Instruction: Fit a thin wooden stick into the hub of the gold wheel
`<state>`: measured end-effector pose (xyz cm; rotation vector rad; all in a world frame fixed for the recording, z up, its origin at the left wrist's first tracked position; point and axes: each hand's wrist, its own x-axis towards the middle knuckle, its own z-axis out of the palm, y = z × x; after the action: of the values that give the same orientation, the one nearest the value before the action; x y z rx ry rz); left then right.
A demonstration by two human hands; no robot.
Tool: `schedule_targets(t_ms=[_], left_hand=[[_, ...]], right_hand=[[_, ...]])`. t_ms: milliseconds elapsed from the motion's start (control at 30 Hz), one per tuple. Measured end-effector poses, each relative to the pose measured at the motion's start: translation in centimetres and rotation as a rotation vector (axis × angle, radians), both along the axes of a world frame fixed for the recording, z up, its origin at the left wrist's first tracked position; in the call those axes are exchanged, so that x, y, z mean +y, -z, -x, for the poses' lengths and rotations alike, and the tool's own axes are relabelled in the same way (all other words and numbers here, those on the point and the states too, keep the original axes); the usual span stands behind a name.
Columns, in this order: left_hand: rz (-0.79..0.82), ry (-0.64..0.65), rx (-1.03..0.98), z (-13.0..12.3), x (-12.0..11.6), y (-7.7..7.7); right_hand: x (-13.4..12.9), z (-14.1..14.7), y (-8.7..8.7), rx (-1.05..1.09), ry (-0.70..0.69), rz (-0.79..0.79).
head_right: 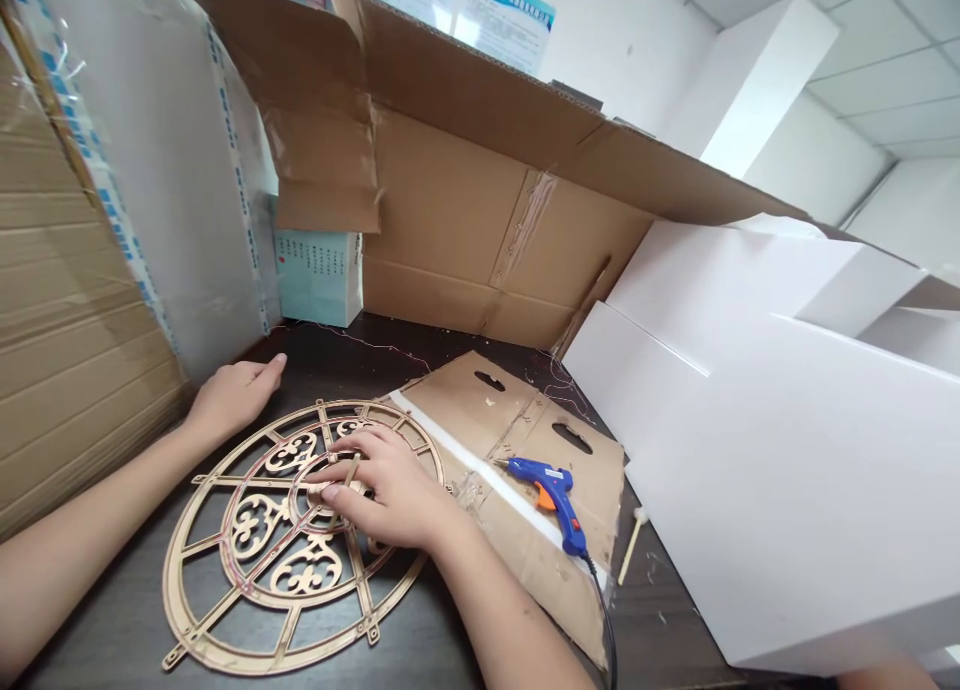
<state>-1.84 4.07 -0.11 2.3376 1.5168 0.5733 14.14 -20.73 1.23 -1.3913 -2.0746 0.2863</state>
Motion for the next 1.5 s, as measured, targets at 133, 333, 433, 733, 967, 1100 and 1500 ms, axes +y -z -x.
schedule_targets(t_ms=[133,333,433,733,967,1100,1500], left_hand=[[-0.055,0.027,0.079,-0.2,-0.3,0.0],[-0.058,0.048,0.088,-0.3,-0.3,0.0],[-0.082,0.047,0.029,-0.2,-0.2,0.1],[-0.100,0.060,-0.014,0.0,-0.2,0.4],[-0.124,0.043,-0.030,-0.1,-0.1,0.9],[-0.126,0.082,-0.002,0.0,-0.6,0.7],[-0.072,0.087,-0.005,0.1,-0.7,0.4]], right_hand=[[0.1,-0.2,-0.1,-0.016,0.001,0.034],[0.2,-0.9,-0.1,-0.072,-0.053,0.116],[0.3,-1.0,0.0,-0.065,-0.060,0.117],[0.3,-0.9,0.2,-0.008,-0.045,0.120],[0.2,-1.0,0.5,0.009,-0.038,0.136],[0.2,-1.2,0.6,0.031,-0.050,0.204],[0.2,-1.2,0.4,0.014,-0.049,0.193]])
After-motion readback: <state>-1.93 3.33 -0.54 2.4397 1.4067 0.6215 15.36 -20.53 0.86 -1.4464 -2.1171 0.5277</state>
